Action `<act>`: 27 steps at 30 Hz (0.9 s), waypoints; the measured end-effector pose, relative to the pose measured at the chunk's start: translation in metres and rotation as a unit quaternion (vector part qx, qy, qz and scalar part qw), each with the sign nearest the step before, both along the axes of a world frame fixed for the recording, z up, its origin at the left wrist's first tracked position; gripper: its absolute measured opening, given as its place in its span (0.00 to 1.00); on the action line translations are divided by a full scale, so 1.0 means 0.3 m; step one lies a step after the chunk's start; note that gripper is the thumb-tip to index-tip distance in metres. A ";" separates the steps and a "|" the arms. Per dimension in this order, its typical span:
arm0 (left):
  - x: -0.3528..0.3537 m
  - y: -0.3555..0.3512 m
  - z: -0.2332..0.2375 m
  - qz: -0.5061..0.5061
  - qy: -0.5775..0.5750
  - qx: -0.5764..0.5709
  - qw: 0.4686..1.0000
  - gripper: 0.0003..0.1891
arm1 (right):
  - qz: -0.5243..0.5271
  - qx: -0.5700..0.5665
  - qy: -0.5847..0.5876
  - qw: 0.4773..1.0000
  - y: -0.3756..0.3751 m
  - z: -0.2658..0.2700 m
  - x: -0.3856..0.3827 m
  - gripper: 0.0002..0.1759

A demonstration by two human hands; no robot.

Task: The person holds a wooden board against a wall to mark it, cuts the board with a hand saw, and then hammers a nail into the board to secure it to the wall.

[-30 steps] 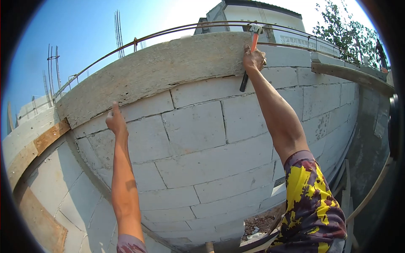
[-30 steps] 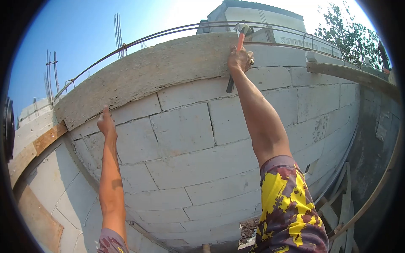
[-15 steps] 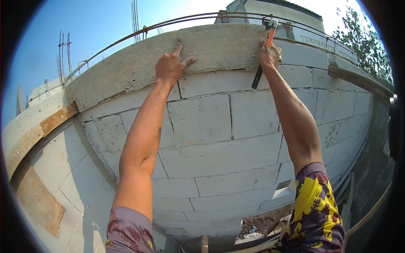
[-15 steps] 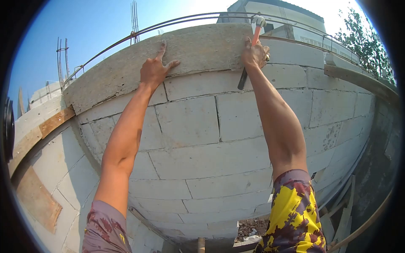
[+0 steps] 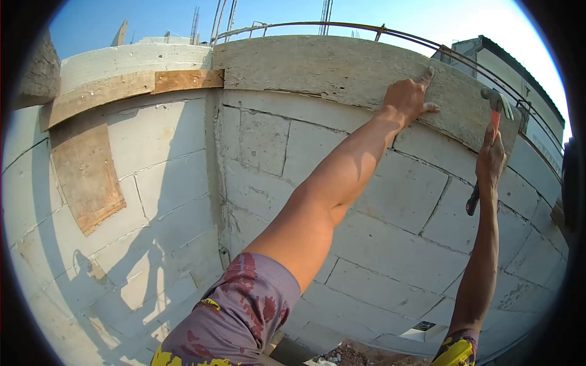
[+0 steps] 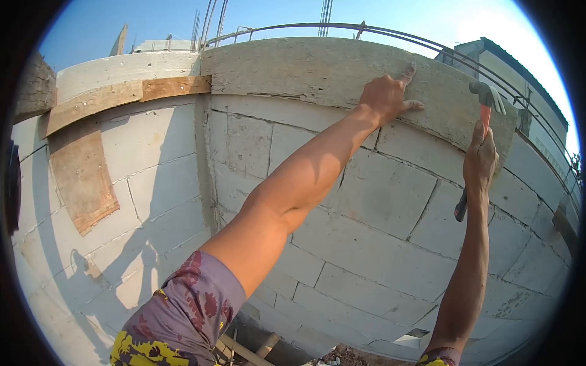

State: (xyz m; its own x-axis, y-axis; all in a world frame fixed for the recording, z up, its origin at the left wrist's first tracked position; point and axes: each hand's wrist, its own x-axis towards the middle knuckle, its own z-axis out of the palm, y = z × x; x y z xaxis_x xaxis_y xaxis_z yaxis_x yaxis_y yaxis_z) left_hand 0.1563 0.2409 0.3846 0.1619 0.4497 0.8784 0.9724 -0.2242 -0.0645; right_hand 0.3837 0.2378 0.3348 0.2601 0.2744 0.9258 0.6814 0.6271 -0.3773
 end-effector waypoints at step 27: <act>0.072 0.253 0.018 -0.437 -0.337 -0.061 0.832 0.19 | -0.039 0.075 -0.402 0.912 -0.058 0.356 -0.999 0.27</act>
State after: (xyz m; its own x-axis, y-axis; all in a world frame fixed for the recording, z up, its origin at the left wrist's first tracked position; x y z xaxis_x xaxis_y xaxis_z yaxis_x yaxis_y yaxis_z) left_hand 0.1780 0.3169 0.3900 -0.0375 0.5117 0.8583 0.2402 -0.8291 0.5048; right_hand 0.0841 0.2205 0.4416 -0.5052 0.1391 0.8517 0.7454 0.5677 0.3494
